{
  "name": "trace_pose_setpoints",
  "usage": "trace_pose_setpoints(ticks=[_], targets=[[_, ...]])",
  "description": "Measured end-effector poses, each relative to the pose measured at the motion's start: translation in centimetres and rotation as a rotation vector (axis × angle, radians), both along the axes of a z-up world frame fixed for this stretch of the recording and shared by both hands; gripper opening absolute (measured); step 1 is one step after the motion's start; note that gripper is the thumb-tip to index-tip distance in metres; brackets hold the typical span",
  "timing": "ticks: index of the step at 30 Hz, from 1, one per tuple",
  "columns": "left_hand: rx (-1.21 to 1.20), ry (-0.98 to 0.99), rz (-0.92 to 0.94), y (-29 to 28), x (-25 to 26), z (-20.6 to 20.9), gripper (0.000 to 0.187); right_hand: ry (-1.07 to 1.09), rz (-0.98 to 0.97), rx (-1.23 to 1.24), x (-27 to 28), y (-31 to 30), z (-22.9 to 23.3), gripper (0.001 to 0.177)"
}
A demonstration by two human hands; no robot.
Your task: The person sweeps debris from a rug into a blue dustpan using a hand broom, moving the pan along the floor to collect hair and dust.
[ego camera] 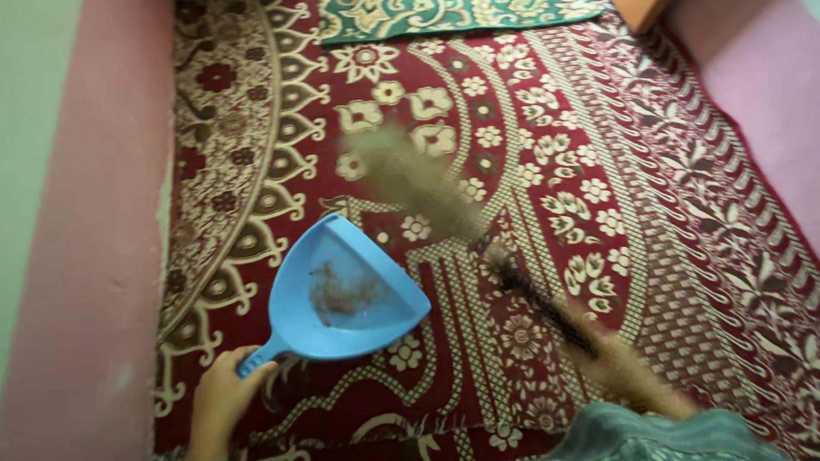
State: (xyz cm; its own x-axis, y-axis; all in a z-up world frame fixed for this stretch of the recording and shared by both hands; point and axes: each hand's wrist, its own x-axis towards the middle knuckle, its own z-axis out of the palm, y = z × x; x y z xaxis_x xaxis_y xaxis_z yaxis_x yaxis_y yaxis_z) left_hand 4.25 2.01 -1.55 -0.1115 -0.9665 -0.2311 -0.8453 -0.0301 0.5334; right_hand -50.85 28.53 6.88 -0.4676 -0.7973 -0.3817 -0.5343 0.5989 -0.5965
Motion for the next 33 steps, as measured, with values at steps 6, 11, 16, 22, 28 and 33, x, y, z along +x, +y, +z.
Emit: trace_pose_setpoints(ticks=[6,11,16,22,28,33], targets=[[-0.109,-0.065,0.125,1.1,5.6,-0.2,0.051,0.241,-0.137,0.033,-6.5,-11.9,3.3,0.082],[-0.074,-0.025,0.202,1.4,8.1,-0.6,0.049,0.116,0.139,0.144,-1.4,-13.4,-1.3,0.088],[-0.111,-0.067,0.163,1.0,8.2,-0.8,0.048,-0.262,0.344,0.266,8.0,-8.9,-4.6,0.083],[0.068,-0.117,0.179,0.5,8.8,-2.4,0.052,-0.341,0.398,0.483,10.5,-4.8,-2.0,0.081],[-0.128,-0.004,0.097,2.2,8.8,-2.8,0.053,0.059,0.651,-0.299,-1.6,-11.7,-0.2,0.077],[-0.040,0.114,0.289,3.5,8.2,-0.8,0.048,0.275,0.122,0.168,-3.3,-25.7,5.9,0.087]])
